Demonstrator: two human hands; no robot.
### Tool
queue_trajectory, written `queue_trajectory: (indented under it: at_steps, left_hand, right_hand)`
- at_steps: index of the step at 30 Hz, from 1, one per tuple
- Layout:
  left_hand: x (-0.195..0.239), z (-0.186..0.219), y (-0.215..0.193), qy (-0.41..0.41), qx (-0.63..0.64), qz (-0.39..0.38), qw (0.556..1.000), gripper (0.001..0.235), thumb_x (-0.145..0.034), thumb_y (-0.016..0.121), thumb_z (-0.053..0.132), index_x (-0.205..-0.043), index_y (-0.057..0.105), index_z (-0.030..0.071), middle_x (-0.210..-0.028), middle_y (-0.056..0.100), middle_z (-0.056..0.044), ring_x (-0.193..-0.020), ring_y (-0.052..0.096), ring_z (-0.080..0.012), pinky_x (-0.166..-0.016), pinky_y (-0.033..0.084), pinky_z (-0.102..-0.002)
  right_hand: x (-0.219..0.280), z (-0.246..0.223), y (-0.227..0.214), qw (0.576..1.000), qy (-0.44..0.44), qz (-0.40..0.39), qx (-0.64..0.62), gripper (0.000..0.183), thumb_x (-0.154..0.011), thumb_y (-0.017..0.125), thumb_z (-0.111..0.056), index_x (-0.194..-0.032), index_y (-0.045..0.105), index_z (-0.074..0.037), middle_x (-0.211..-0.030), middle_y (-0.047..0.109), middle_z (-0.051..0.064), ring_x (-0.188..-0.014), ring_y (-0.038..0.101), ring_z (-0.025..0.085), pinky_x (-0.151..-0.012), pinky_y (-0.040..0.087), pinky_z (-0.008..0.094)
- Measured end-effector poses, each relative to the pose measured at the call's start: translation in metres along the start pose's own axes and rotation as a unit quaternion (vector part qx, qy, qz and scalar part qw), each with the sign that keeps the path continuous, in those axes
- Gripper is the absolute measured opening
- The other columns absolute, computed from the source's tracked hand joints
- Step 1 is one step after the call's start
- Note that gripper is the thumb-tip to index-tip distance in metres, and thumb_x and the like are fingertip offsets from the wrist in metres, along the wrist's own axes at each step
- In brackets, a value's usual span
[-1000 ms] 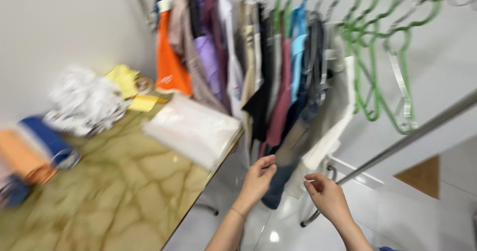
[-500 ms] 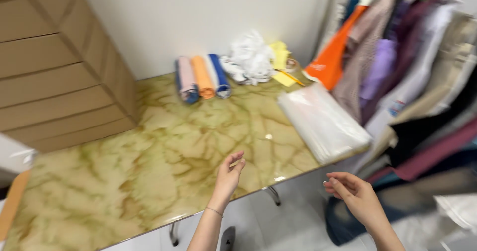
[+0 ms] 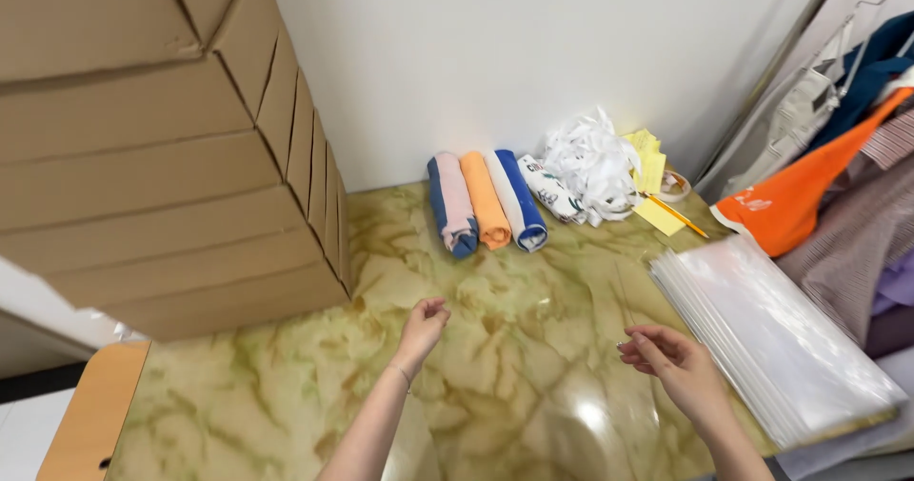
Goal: The person takes folded clothes from a table, unfolds them, and places them on hangers. They then hang the clothes on a metal clothing rack. The person repeats this process for several items, including jeans, a white shirt, a patterned shirt, an orange shirt, a blue and white shirt, and a white patterned shirt.
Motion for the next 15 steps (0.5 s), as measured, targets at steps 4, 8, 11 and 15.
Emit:
queue_trajectory:
  at_steps: [4,8,11,15]
  left_hand:
    - [-0.119,-0.01,-0.001,-0.023,-0.065,0.027,0.997,0.063,-0.086,0.071,0.04,-0.141,0.058,0.013,-0.123,0.074,-0.006,-0.105,0.071,-0.018,-0.09,0.052,-0.032]
    - [-0.186,0.016,0.013,-0.035,-0.078,0.033,0.996,0.08,-0.08,0.075,0.046,-0.147,0.053,0.008,-0.139,0.066,-0.012,-0.124,0.066,-0.0219,-0.103,0.049,-0.031]
    - [-0.232,0.025,0.024,-0.06,-0.121,0.054,0.989,0.089,-0.072,0.072,0.055,-0.146,0.052,0.009,-0.145,0.064,-0.016,-0.133,0.062,-0.0322,-0.108,0.048,-0.037]
    - [-0.272,0.029,0.034,-0.032,-0.14,0.105,0.984,0.098,-0.071,0.082,0.06,-0.142,0.05,-0.001,-0.146,0.058,-0.023,-0.136,0.057,-0.0387,-0.112,0.047,-0.045]
  right_hand:
    - [-0.045,-0.009,0.022,0.999,-0.019,0.026,-0.004,0.026,-0.102,0.064,-0.007,-0.117,0.076,0.011,-0.095,0.08,0.032,-0.085,0.077,0.037,-0.082,0.062,0.042]
    - [-0.086,-0.02,0.03,0.999,-0.021,0.045,-0.01,0.024,-0.103,0.064,-0.005,-0.116,0.075,0.011,-0.094,0.079,0.033,-0.085,0.076,0.037,-0.082,0.062,0.043]
    - [-0.109,-0.032,0.033,0.998,-0.023,0.062,-0.011,0.026,-0.102,0.064,-0.005,-0.117,0.074,0.014,-0.093,0.079,0.035,-0.084,0.077,0.04,-0.082,0.063,0.046]
    - [-0.133,-0.027,0.03,0.996,0.019,0.088,-0.008,0.024,-0.103,0.064,-0.003,-0.115,0.076,0.014,-0.095,0.08,0.037,-0.086,0.076,0.041,-0.085,0.062,0.046]
Point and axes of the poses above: each hand's wrist, its own x-axis away from the middle knuckle, its own y-axis out of the palm, z = x × y, the point moved 6 cm from there along -x, towards the middle knuckle
